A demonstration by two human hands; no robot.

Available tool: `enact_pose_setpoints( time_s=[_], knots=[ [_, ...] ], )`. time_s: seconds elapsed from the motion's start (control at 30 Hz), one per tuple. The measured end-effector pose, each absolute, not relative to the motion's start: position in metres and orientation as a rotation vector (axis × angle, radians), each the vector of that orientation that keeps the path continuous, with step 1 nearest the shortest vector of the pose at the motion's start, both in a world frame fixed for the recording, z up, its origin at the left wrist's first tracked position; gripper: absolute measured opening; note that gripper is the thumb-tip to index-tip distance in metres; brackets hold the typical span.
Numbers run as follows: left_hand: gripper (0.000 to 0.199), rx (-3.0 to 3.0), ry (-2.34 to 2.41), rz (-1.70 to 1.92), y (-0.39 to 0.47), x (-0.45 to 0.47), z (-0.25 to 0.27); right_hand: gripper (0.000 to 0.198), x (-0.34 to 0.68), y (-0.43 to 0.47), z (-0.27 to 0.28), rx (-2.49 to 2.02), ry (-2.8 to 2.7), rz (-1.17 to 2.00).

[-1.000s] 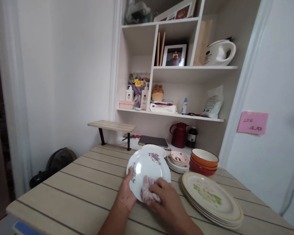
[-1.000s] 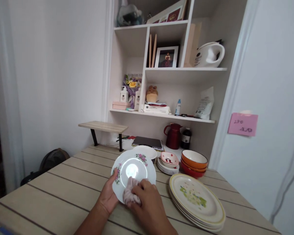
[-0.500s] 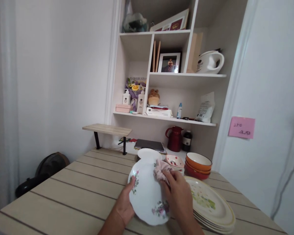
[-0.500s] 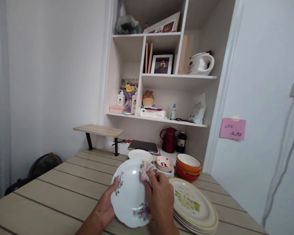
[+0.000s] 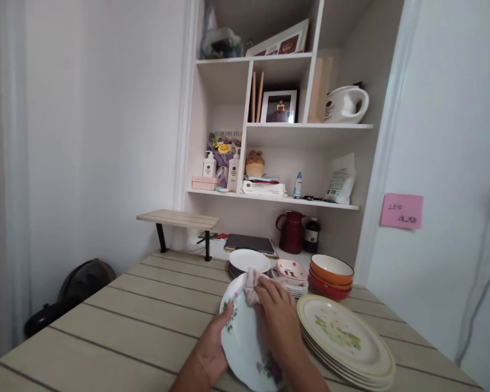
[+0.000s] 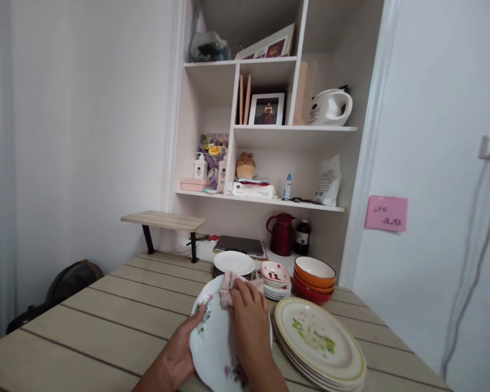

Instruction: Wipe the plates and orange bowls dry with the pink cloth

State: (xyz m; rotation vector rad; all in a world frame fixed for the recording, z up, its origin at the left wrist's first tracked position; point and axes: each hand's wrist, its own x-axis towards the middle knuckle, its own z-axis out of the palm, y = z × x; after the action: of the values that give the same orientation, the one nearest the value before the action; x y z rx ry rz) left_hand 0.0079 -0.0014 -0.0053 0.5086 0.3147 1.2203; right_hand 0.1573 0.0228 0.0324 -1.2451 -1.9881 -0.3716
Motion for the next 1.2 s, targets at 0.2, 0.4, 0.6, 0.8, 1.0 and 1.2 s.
enact_pose_setpoints(
  time_s=[0.2, 0.4, 0.6, 0.8, 1.0, 1.2],
  knots=[
    [0.037, 0.519, 0.259, 1.169, -0.004, 0.009, -0.001, 0.038, 0.149, 0.014, 0.036, -1.084, -2.063, -0.425],
    [0.031, 0.521, 0.217, 1.203, -0.009, 0.004, 0.007, 0.045, 0.166, 0.018, 0.043, -1.146, -1.963, -0.47],
    [0.038, 0.524, 0.13, 1.251, -0.008, -0.006, 0.003, 0.046, 0.18, 0.02, 0.04, -1.208, -1.876, -0.49],
    [0.041, 0.485, 0.042, 1.399, 0.003, -0.02, -0.006, 0.041, 0.172, 0.007, 0.034, -1.198, -1.996, -0.396],
    [0.043, 0.443, 0.152, 1.4, -0.004, -0.017, 0.006, 0.035, 0.138, -0.021, 0.015, -1.0, -2.278, -0.12],
    [0.034, 0.407, 0.357, 1.287, -0.011, -0.007, 0.01, 0.03, 0.124, -0.026, 0.013, -0.878, -2.374, -0.029]
  ],
)
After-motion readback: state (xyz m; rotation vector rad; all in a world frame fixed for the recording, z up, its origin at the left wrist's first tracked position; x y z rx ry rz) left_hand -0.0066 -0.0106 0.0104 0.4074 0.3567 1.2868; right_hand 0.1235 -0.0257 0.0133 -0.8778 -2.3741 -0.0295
